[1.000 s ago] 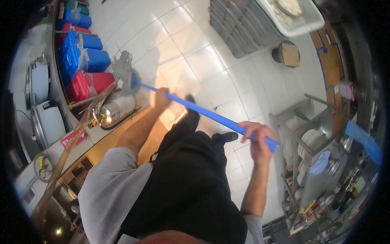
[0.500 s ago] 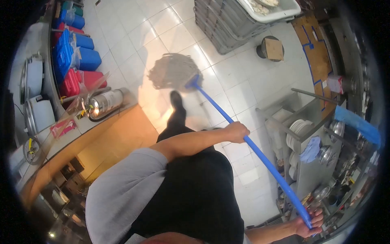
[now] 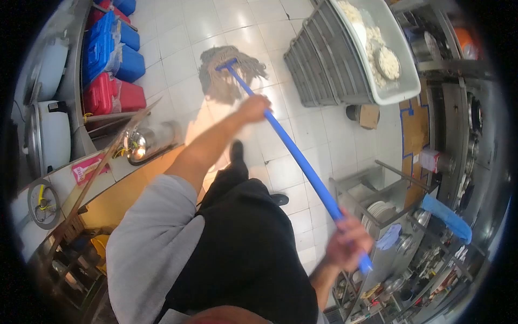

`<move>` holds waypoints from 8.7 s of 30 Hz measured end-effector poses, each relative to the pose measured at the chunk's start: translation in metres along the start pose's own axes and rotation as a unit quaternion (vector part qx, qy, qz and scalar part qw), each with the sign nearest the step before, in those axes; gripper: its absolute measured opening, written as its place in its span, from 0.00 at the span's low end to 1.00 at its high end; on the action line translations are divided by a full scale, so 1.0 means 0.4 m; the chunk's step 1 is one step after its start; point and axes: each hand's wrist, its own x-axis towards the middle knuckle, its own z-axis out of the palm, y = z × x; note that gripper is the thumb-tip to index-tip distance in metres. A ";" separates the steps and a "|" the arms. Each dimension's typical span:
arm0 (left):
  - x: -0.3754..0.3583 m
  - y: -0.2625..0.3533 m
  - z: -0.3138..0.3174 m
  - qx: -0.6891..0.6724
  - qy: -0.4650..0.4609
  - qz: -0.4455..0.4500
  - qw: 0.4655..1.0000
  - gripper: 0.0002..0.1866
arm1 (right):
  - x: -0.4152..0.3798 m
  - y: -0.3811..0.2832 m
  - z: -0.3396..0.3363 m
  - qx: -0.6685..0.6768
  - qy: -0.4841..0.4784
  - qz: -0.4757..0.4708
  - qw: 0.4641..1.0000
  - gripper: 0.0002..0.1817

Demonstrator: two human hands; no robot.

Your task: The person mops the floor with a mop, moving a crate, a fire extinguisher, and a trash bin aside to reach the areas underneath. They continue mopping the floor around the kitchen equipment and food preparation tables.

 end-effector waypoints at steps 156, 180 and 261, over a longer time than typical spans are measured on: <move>-0.665 -0.578 -0.191 -0.045 0.025 -0.642 0.765 0.38 | 0.352 0.945 0.803 -0.034 -0.454 0.456 0.764 0.19; 0.175 0.510 -0.114 -0.187 -0.004 0.063 0.980 0.11 | 0.450 -0.347 -0.202 -0.028 -0.234 0.029 0.971 0.26; -0.019 0.450 0.041 0.030 -0.080 0.055 0.995 0.15 | -0.190 -0.072 -0.665 0.076 0.119 0.029 0.990 0.33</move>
